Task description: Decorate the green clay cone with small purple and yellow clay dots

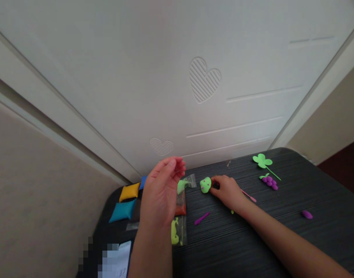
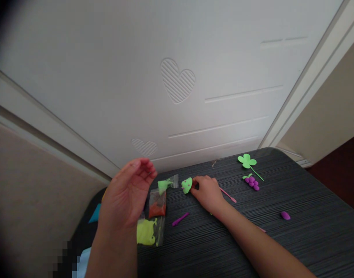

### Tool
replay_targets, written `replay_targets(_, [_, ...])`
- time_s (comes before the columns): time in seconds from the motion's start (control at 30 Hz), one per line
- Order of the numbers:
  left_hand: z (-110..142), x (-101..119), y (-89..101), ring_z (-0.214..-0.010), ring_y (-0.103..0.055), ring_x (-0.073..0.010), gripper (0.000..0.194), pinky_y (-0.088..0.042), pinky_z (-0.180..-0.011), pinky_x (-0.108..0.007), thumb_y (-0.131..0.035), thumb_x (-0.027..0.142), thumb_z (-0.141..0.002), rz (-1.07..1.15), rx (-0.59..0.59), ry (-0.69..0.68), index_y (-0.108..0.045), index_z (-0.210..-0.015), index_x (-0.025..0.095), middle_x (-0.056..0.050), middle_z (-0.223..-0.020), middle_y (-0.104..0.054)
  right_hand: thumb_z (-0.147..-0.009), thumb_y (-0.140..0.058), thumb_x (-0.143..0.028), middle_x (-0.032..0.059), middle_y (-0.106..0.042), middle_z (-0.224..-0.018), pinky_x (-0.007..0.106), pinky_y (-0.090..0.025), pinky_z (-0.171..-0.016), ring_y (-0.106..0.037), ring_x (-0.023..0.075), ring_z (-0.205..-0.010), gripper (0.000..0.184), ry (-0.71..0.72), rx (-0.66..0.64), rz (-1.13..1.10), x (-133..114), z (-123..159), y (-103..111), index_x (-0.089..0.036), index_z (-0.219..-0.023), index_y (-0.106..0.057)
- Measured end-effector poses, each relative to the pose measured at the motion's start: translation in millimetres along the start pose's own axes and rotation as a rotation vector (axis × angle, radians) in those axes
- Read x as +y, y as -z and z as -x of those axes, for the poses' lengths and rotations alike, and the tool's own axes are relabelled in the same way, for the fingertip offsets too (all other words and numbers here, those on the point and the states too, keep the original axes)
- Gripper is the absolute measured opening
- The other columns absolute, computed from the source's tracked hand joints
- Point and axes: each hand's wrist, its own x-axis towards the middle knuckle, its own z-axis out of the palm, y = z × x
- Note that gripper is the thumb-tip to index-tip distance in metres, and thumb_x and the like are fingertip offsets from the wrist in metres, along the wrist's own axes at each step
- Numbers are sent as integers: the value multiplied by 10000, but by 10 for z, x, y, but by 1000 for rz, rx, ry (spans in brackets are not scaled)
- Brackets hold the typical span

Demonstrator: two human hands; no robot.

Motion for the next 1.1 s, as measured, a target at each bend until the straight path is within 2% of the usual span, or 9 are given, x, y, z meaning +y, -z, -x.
replay_targets(0.33, [-3,26,24,-709,-569,-98,106,-465,-660,-213,-613,225,-724,-20,41,25,-662,-761,139,-19,-751,-636,-835,-498,-326,46,-575,-953,377,-440,-807,-542,158,-903,229,3,16,58,-48,-5,49,-133,-940,-562])
replay_targets(0.6, [-3,97,60,-714,-572,-102,97,-465,-663,-223,-612,221,-727,14,50,1,-660,-759,142,-18,-756,-635,-825,-507,-348,35,-577,-895,363,-443,-778,-546,148,-851,237,0,-56,70,37,15,126,-129,-892,-566])
replay_targets(0.83, [5,182,113,-708,-571,-102,82,-459,-666,-236,-600,206,-733,30,66,-51,-656,-748,147,-10,-748,-633,-817,-515,-363,37,-577,-903,351,-448,-759,-548,144,-833,257,20,-112,-16,92,26,173,-128,-908,-564])
replay_targets(0.97, [17,191,107,-694,-565,-94,88,-444,-658,-224,-595,222,-739,-13,61,-84,-657,-752,162,2,-730,-630,-791,-546,-359,32,-594,-868,323,-455,-708,-559,131,-766,262,15,-98,-89,172,35,325,-131,-917,-576])
replay_targets(1.1, [247,237,-109,-688,-560,-93,54,-427,-669,-207,-635,210,-709,-189,54,-155,-664,-739,175,5,-716,-640,-748,-564,-364,34,-630,-812,286,-442,-649,-570,143,-703,251,-13,21,-152,193,93,663,-173,-902,-613])
